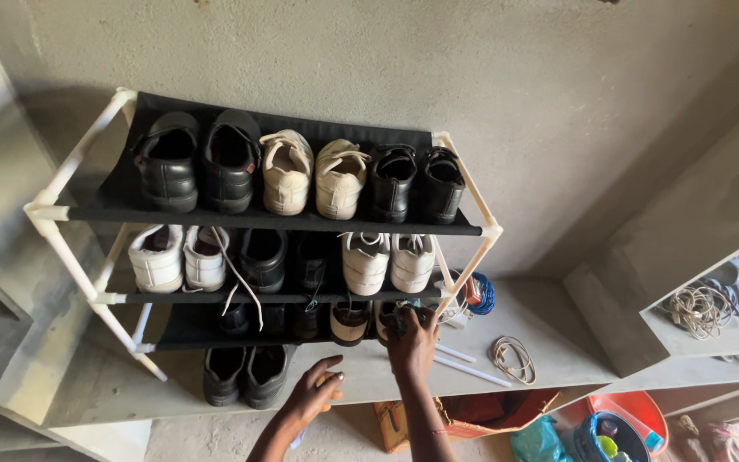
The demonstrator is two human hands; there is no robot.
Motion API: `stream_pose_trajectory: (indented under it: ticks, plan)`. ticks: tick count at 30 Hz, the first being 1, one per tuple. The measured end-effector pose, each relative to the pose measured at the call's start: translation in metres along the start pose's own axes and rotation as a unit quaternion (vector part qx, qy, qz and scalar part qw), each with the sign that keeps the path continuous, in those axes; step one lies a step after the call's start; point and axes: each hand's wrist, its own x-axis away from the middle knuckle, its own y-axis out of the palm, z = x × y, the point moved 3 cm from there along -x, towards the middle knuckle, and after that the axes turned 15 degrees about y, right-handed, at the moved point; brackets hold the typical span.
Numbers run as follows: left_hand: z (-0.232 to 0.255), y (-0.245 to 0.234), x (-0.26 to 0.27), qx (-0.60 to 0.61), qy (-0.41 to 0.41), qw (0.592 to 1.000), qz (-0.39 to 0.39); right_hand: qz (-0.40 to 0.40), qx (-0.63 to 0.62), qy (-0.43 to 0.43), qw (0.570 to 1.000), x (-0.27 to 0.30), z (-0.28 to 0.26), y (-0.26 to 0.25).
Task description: The person wipes multiple pairs of shoes on a three-tier shoe rack using a cloth. They handle each shoe individually, wiping the exterior surfaces before returning them to the rack.
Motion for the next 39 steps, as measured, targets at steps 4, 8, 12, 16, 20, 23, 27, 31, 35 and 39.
stream_pose_trajectory:
  ticks: [4, 8, 12, 16, 20, 23, 27, 31, 35, 39]
  plan:
    - [0.035, -0.005, 0.0, 0.048, 0.064, 0.996, 0.043, 0.088, -0.127, -0.016, 0.988, -0.009, -0.016, -0.041]
    - [0.087, -0.001, -0.004, 0.106, 0.167, 0.978, 0.061, 0.153, -0.144, -0.081, 0.974, -0.033, -0.061, -0.081]
    - [0.132, 0.012, -0.011, 0.101, 0.201, 0.974, 0.035, 0.063, -0.016, -0.042, 0.997, -0.063, -0.113, -0.072]
    - [0.156, 0.026, -0.015, 0.11, 0.172, 0.979, 0.018, 0.041, 0.035, 0.03, 0.998, -0.069, -0.126, -0.069]
    - [0.165, 0.031, -0.019, 0.076, 0.2, 0.977, -0.006, 0.088, -0.022, -0.003, 0.996, -0.055, -0.121, -0.096]
    - [0.163, 0.038, -0.019, 0.108, 0.211, 0.971, -0.022, 0.06, 0.026, -0.01, 0.998, -0.016, -0.114, -0.123]
    - [0.165, 0.056, -0.017, 0.414, 0.146, 0.895, -0.08, 0.094, -0.05, -0.107, 0.988, 0.07, -0.116, -0.158]
    - [0.161, 0.066, 0.003, 0.439, 0.197, 0.868, -0.122, -0.008, -0.223, -0.085, 0.971, 0.065, -0.103, -0.18]
    - [0.149, 0.066, 0.024, 0.416, 0.159, 0.88, -0.163, -0.031, -0.411, 0.095, 0.906, -0.015, -0.082, -0.179]
    - [0.142, 0.068, 0.041, 0.429, 0.161, 0.871, -0.178, -0.19, -0.382, 0.068, 0.902, -0.029, -0.082, -0.133]
